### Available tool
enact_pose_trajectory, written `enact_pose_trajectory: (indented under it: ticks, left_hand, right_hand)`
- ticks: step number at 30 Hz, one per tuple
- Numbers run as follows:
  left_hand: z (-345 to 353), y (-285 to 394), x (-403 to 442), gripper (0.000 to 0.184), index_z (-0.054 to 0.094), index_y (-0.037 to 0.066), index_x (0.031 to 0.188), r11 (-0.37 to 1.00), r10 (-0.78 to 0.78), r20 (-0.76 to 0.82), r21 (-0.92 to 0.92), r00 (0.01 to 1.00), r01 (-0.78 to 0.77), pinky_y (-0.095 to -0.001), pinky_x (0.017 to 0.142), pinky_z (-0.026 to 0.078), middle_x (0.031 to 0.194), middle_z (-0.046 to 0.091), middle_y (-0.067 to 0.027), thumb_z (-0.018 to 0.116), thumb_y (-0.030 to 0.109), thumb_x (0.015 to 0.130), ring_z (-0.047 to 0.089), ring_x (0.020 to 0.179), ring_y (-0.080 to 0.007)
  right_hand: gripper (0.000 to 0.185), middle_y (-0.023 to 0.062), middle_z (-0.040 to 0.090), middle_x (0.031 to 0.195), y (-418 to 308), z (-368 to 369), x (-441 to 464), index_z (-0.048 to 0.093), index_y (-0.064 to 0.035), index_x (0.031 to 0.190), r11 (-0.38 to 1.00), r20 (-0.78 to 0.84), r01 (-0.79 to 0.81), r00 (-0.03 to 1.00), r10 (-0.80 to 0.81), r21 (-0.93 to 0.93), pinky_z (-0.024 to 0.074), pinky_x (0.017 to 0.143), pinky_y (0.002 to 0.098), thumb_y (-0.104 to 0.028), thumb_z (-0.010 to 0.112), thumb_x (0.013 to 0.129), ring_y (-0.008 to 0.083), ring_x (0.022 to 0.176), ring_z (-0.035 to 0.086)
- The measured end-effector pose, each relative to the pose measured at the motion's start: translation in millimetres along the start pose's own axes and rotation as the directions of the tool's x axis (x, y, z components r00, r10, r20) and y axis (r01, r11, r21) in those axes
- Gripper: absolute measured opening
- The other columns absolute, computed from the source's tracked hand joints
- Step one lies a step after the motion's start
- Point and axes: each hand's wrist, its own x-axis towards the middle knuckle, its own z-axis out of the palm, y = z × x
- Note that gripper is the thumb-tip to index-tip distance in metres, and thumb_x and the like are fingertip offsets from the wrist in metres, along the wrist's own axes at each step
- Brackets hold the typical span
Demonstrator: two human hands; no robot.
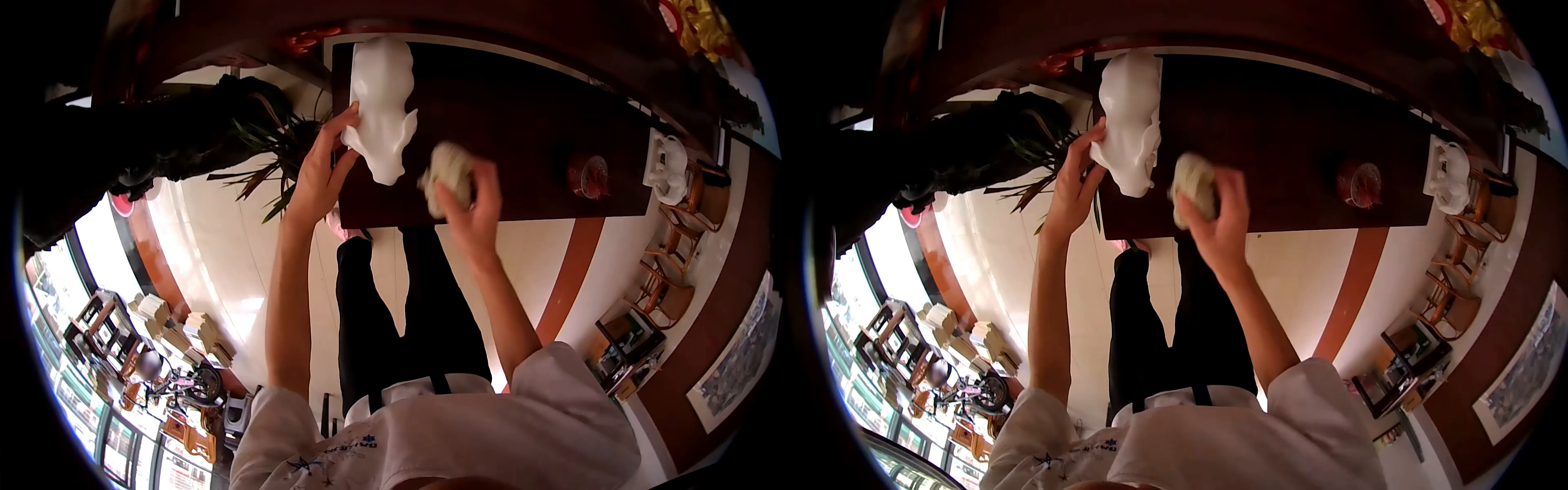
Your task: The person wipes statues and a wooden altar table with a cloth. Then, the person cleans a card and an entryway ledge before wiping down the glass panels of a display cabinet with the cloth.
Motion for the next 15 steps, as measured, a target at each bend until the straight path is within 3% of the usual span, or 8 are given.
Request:
enact_pose_trajectory:
  ticks: [2, 3, 5, 6, 8, 9, 12, 15]
  left_hand:
    - [3, -3, -1, 0.058, 0.043, 0.0, 0.151, 0.998, 0.038, 0.009, -0.047, 0.999, -0.037, -0.0426, 0.118, 0.04, 0.157, 0.047, -0.0211, 0.064, -0.002, 0.097, 0.051, 0.141, -0.0322]
    - [6, -1, -4, 0.064, 0.039, 0.0, 0.154, 0.987, -0.002, -0.021, -0.163, 1.0, -0.002, -0.043, 0.12, 0.037, 0.159, 0.044, -0.0214, 0.066, 0.006, 0.097, 0.048, 0.144, -0.0319]
    - [30, 0, -16, 0.085, 0.023, -0.002, 0.16, 0.925, -0.091, -0.11, -0.377, 0.99, 0.043, -0.0432, 0.124, 0.028, 0.162, 0.036, -0.0213, 0.07, 0.024, 0.095, 0.038, 0.149, -0.0309]
    - [47, -3, -20, 0.1, 0.013, -0.004, 0.164, 0.881, -0.135, -0.171, -0.472, 0.976, 0.04, -0.043, 0.126, 0.024, 0.164, 0.03, -0.0208, 0.072, 0.036, 0.094, 0.033, 0.152, -0.0302]
    - [75, 6, -24, 0.092, 0.007, -0.004, 0.163, 0.932, -0.244, -0.206, -0.321, 0.948, 0.171, -0.0416, 0.124, 0.026, 0.163, 0.03, -0.0228, 0.066, 0.028, 0.1, 0.035, 0.15, -0.0323]
    - [84, 8, -24, 0.089, 0.007, -0.004, 0.163, 0.944, -0.281, -0.22, -0.239, 0.934, 0.228, -0.0415, 0.123, 0.027, 0.163, 0.03, -0.0241, 0.064, 0.026, 0.101, 0.035, 0.149, -0.0336]
    - [94, 8, -25, 0.073, 0.013, 0.001, 0.162, 0.969, -0.214, -0.296, -0.185, 0.931, 0.163, -0.0353, 0.109, 0.043, 0.147, 0.045, -0.0153, 0.058, 0.016, 0.106, 0.05, 0.129, -0.024]
    - [95, 11, -27, 0.074, 0.009, 0.0, 0.162, 0.963, -0.242, -0.278, -0.184, 0.93, 0.195, -0.035, 0.109, 0.042, 0.146, 0.047, -0.0167, 0.057, 0.013, 0.106, 0.051, 0.127, -0.0251]
  right_hand:
    - [0.048, 0.014, 0.061, 0.12, -40, 1, 48, 0.061, -0.0002, 0.126, 0.994, -0.081, 0.109, 0.991, -0.109, -0.001, 0.0549, 0.09, 0.0385, -0.007, 0.081, 0.084, 0.0286, 0.106, 0.064]
    - [0.052, 0.0145, 0.061, 0.124, -49, 8, 69, 0.063, -0.0026, 0.126, 0.957, -0.041, 0.275, 0.959, -0.28, -0.094, 0.0541, 0.095, 0.0416, -0.004, 0.082, 0.078, 0.0333, 0.111, 0.061]
    - [0.054, 0.0137, 0.06, 0.127, -64, 24, 103, 0.065, -0.0051, 0.126, 0.876, 0.277, 0.452, 0.875, -0.397, -0.171, 0.0523, 0.098, 0.0444, -0.004, 0.082, 0.075, 0.0373, 0.116, 0.056]
    - [0.054, 0.0136, 0.06, 0.127, -59, 33, 115, 0.065, -0.0054, 0.126, 0.857, 0.292, 0.485, 0.856, -0.426, -0.171, 0.0517, 0.099, 0.0447, -0.005, 0.082, 0.075, 0.0375, 0.116, 0.055]
    - [0.053, 0.0134, 0.059, 0.127, -45, 52, 134, 0.066, -0.006, 0.126, 0.821, 0.319, 0.546, 0.818, -0.478, -0.17, 0.0506, 0.1, 0.0453, -0.006, 0.082, 0.075, 0.038, 0.115, 0.054]
    - [0.05, 0.0138, 0.058, 0.126, -38, 56, 141, 0.067, -0.0058, 0.126, 0.872, 0.302, 0.481, 0.848, -0.436, -0.091, 0.0509, 0.098, 0.0466, -0.011, 0.081, 0.079, 0.038, 0.112, 0.055]
    - [0.049, 0.0164, 0.057, 0.126, -39, 69, 133, 0.066, -0.0057, 0.127, 0.919, 0.159, 0.376, 0.921, -0.356, -0.121, 0.0506, 0.097, 0.0477, -0.013, 0.081, 0.081, 0.0388, 0.111, 0.055]
    - [0.049, 0.018, 0.057, 0.126, -43, 80, 124, 0.064, -0.0048, 0.128, 0.967, 0.033, 0.213, 0.977, -0.211, -0.142, 0.0504, 0.096, 0.0479, -0.013, 0.08, 0.082, 0.0392, 0.111, 0.055]
